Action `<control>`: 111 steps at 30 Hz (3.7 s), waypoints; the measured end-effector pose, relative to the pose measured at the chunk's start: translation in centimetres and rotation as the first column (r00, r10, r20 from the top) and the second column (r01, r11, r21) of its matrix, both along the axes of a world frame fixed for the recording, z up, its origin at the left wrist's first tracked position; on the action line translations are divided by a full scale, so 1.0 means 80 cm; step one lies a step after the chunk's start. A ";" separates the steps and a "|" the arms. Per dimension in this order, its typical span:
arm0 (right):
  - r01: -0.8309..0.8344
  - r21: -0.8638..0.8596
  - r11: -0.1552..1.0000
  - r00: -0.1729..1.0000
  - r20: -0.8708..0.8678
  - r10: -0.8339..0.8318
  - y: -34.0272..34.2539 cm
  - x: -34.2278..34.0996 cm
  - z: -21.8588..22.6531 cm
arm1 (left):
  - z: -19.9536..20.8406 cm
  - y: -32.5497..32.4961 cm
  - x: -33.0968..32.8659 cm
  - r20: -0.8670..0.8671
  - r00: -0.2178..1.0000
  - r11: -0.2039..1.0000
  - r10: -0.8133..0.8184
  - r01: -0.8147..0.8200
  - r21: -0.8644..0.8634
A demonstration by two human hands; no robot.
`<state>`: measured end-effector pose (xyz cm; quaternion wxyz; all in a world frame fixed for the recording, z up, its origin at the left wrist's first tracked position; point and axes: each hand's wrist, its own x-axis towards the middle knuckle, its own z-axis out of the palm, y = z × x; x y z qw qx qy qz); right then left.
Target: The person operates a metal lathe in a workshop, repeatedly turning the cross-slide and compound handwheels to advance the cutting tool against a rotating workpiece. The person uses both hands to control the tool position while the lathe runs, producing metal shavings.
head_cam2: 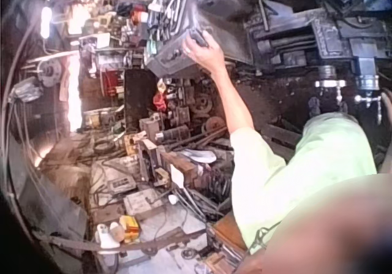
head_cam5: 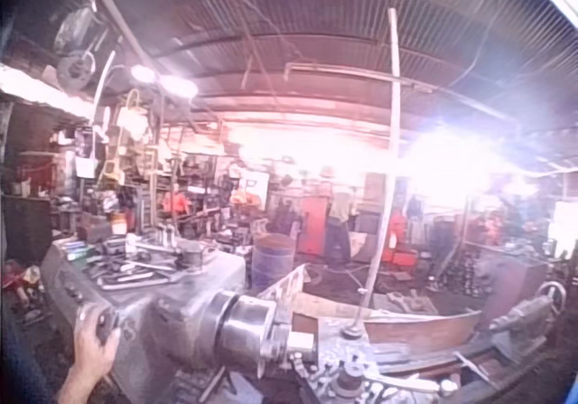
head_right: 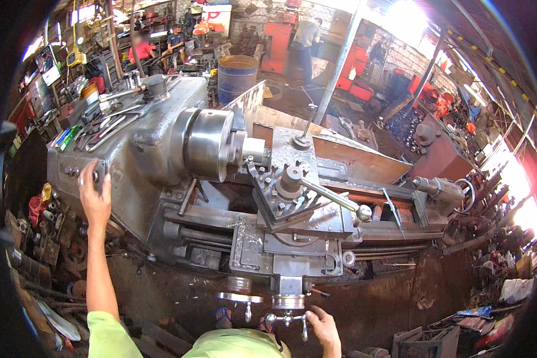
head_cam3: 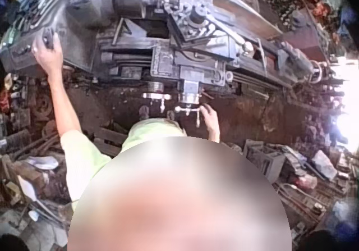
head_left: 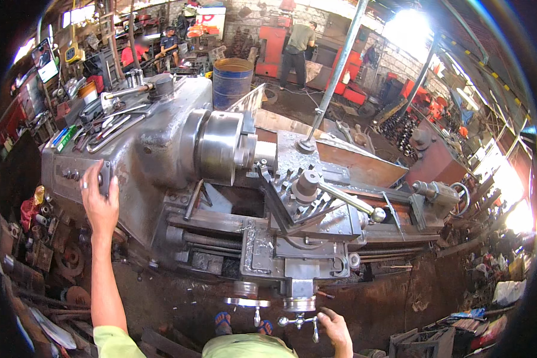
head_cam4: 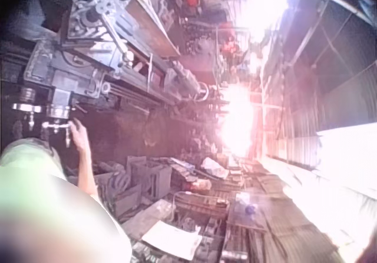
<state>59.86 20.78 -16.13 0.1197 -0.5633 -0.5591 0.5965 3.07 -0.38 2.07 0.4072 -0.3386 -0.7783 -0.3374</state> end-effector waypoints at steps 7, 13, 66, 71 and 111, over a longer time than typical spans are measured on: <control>-0.196 0.255 0.947 0.939 0.328 0.106 -0.034 -0.056 0.013 | -0.016 0.022 -0.040 -0.066 0.991 0.992 0.117 -0.120 -0.042; -0.102 0.320 0.942 0.935 0.355 -0.020 -0.040 -0.079 0.022 | -0.021 0.021 -0.043 -0.048 0.989 0.990 0.140 -0.141 -0.015; -0.078 0.283 0.956 0.928 0.371 -0.034 -0.032 -0.067 -0.003 | -0.030 0.009 -0.063 -0.063 0.991 0.993 0.115 -0.115 0.005; -0.073 0.315 0.946 0.928 0.370 -0.052 -0.034 -0.071 0.003 | -0.029 0.006 -0.064 -0.043 0.994 0.995 0.102 -0.103 0.000; 0.089 0.080 0.993 0.973 0.208 -0.104 -0.049 -0.040 0.000 | -0.034 -0.005 -0.077 -0.044 0.998 0.999 0.038 -0.038 0.002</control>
